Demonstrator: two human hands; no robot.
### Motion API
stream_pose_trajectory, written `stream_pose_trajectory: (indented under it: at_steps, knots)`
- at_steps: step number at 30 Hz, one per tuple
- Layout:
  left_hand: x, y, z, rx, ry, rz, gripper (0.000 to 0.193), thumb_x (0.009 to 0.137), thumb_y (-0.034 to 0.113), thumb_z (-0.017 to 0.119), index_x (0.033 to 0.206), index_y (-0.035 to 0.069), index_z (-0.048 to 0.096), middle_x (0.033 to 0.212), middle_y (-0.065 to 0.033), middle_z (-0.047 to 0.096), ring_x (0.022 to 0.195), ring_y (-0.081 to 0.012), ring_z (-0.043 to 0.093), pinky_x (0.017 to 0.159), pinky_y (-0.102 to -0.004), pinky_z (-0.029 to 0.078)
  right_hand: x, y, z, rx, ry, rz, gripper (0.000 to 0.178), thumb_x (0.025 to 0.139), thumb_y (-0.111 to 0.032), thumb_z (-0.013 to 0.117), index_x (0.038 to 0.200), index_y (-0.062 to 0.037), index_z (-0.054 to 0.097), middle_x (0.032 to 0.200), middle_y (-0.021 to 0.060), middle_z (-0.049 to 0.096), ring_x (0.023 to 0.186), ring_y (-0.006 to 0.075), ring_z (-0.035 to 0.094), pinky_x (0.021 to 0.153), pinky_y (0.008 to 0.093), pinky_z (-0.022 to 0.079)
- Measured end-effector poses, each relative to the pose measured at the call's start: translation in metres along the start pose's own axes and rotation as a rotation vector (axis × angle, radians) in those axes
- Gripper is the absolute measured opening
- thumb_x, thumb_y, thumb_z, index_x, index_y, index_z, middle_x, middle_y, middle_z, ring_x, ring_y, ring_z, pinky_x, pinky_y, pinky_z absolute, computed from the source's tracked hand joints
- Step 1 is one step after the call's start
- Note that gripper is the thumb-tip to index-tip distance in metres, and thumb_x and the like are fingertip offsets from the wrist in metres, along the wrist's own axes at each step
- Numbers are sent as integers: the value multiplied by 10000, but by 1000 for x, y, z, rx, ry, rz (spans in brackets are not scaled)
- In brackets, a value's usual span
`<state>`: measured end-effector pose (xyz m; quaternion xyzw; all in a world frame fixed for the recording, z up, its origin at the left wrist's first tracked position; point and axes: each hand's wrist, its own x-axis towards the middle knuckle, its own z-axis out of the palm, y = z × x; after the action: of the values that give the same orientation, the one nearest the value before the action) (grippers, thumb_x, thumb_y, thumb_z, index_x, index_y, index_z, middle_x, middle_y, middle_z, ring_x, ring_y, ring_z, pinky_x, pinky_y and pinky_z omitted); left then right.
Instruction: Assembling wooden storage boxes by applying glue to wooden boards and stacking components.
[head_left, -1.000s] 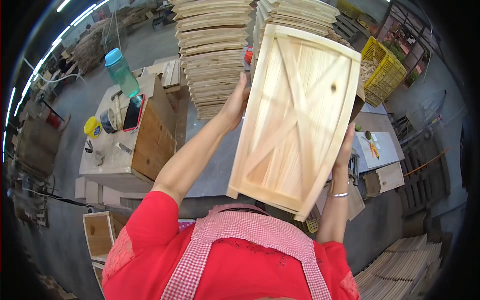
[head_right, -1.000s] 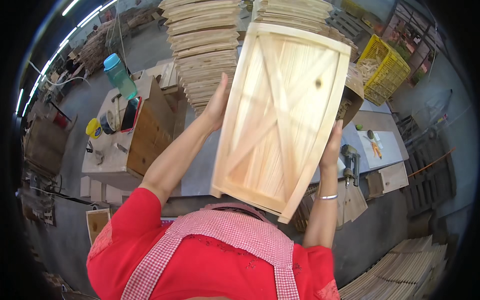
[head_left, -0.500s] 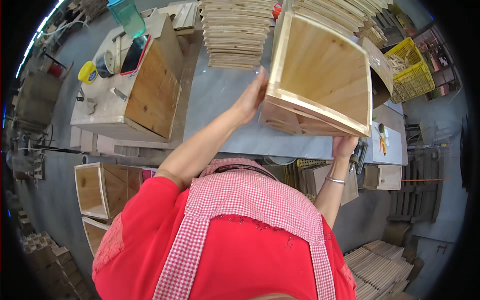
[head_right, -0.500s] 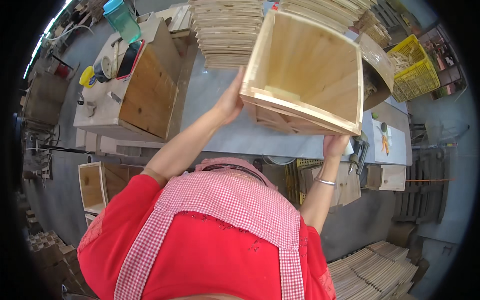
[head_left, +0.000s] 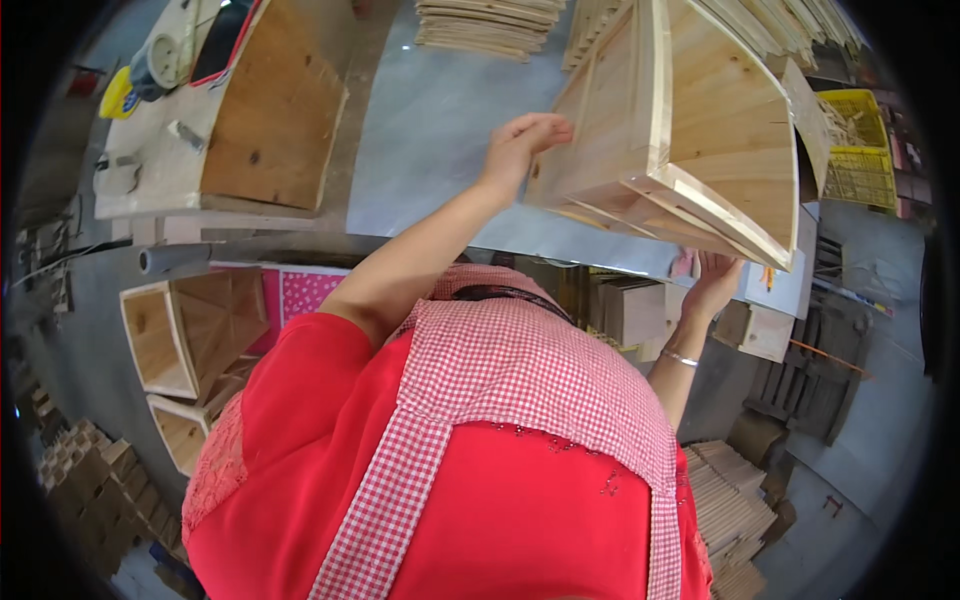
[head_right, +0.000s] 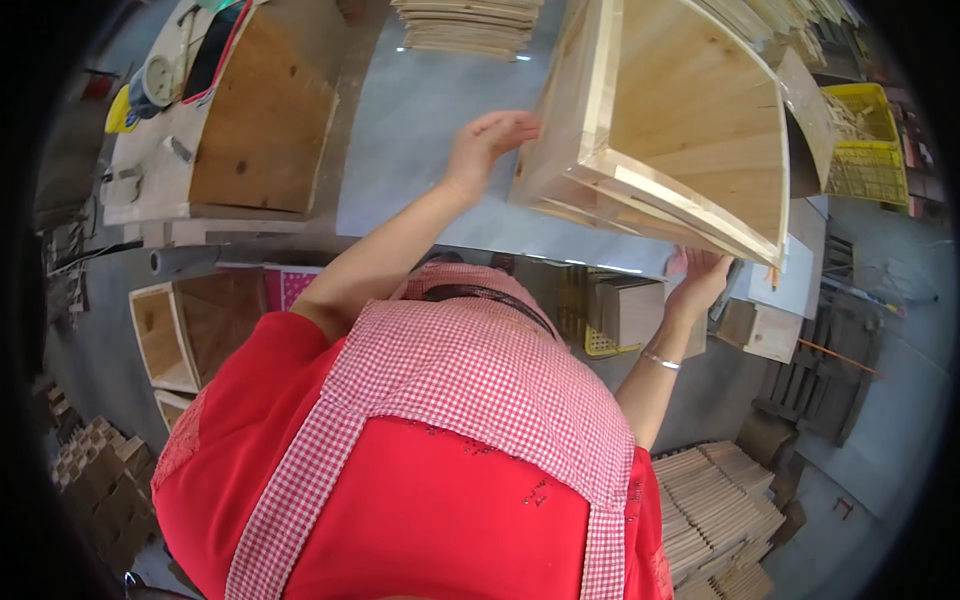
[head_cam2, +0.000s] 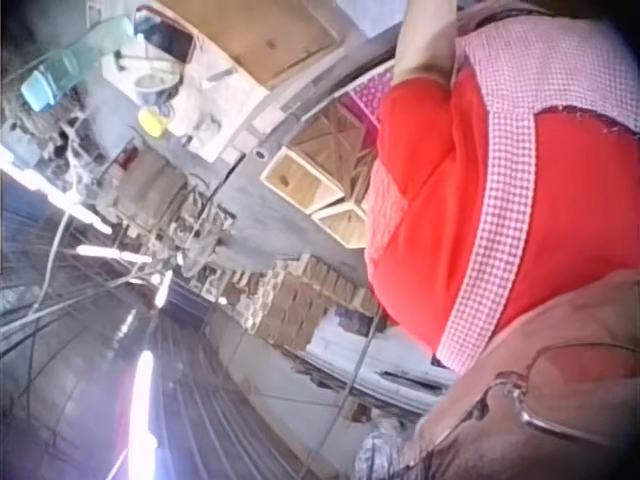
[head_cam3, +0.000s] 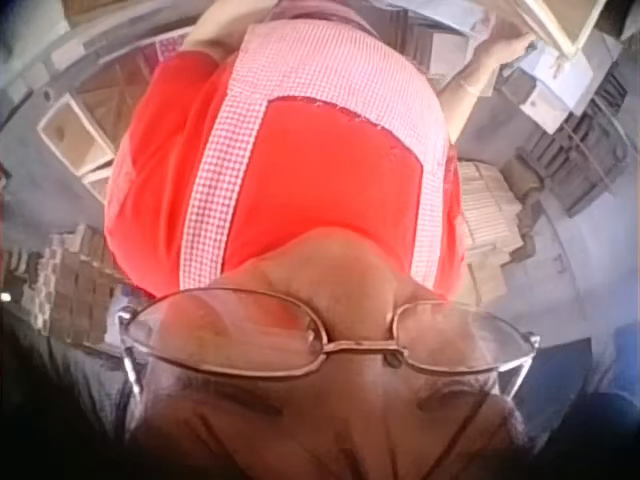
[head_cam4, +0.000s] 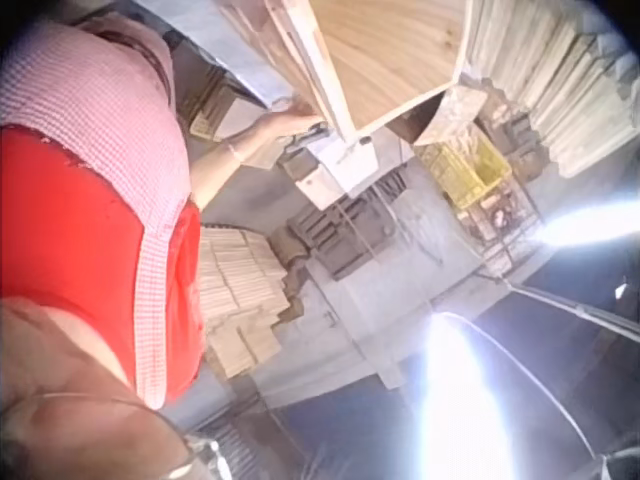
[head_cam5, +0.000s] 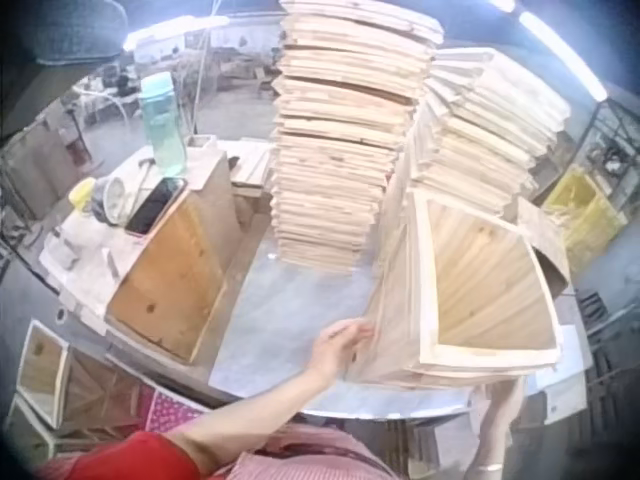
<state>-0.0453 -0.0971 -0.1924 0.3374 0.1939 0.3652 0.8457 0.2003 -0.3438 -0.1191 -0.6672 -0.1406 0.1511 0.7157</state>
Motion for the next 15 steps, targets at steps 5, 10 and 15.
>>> stream_pose_trajectory:
  at_steps: [5,10,15]
  knots:
    - [-45,59,42,437,13,376,254,861,143,702,1079,32,635,1026,-60,644,992,-188,613,901,-311,474,-41,-80,-6,-464,322,-570,260,999,-160,530,1109,36,662,1053,111,692,963,164,629,869,313,484]
    - [-47,112,86,977,-232,684,306,773,200,797,955,32,616,973,-53,618,942,-189,616,881,-315,481,-87,-151,69,-738,86,-1013,247,979,-25,483,1156,58,633,1174,144,646,1061,203,608,955,326,462]
    - [-29,129,89,75,-228,138,272,922,314,670,905,48,616,924,-50,626,856,-179,627,815,-342,507,-98,-163,125,-631,-292,-1006,289,862,24,583,1145,43,638,1179,189,634,1110,283,593,962,366,447]
